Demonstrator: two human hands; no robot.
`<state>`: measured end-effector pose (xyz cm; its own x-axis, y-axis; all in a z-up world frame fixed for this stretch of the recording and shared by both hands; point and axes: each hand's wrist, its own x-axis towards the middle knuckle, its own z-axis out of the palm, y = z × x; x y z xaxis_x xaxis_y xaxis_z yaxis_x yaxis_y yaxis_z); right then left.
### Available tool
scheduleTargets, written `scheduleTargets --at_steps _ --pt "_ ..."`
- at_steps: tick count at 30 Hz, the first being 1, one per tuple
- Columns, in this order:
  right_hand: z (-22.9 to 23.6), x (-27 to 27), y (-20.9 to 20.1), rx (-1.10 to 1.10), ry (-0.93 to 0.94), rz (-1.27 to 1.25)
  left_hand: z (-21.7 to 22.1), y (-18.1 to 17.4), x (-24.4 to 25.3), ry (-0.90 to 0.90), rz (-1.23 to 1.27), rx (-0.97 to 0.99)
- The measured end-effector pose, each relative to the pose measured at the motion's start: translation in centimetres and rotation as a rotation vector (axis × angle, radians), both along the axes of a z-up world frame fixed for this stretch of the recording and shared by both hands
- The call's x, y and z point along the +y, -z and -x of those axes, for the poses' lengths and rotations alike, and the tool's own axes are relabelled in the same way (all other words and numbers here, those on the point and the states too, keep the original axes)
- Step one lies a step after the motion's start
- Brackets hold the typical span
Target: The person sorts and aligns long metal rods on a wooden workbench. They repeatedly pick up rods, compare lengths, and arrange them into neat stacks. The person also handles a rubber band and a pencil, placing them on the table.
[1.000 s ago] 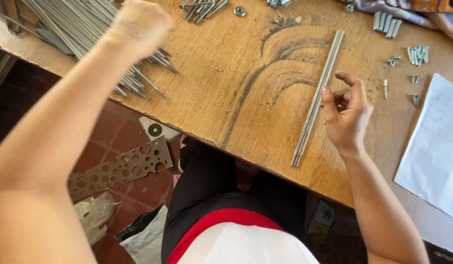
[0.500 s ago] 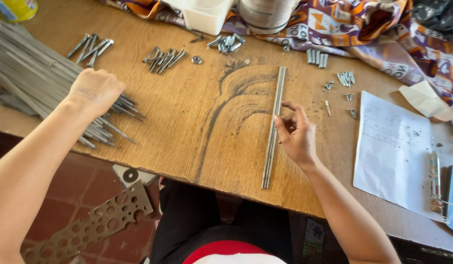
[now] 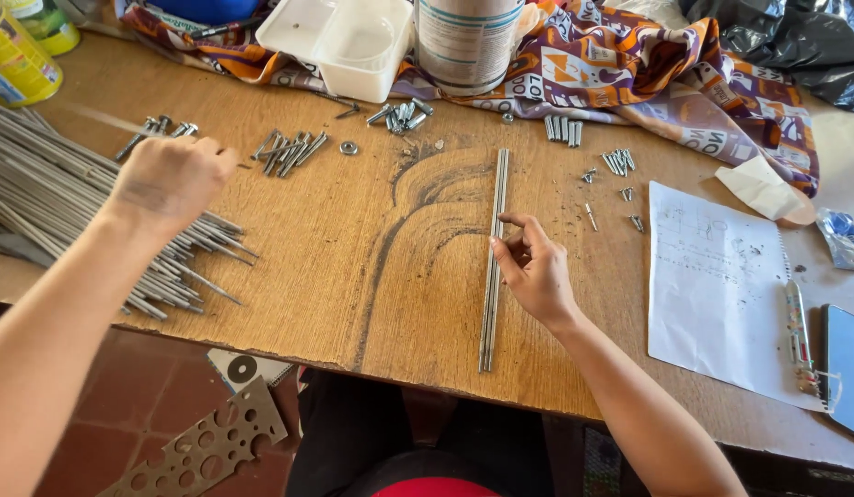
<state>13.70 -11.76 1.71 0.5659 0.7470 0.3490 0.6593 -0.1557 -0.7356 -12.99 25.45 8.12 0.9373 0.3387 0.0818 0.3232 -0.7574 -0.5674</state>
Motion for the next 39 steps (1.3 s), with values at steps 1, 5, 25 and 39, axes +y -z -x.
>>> scheduleTargets --at_steps 1,5,25,39 --pt "-0.3 0.1 0.5 0.002 0.004 -0.002 -1.0 1.0 -0.4 0.004 -0.002 0.002" --pt "-0.6 0.3 1.0 0.227 -0.044 -0.137 -5.3 2.5 -6.1 0.600 -0.416 -0.638" --pt "-5.4 -0.2 3.3 0.427 0.156 0.004 -15.4 10.5 -23.5 1.356 0.313 -0.389" --pt "-1.4 0.2 -0.5 -0.029 0.147 0.628 -17.2 11.3 -18.9 0.552 0.741 -0.381"
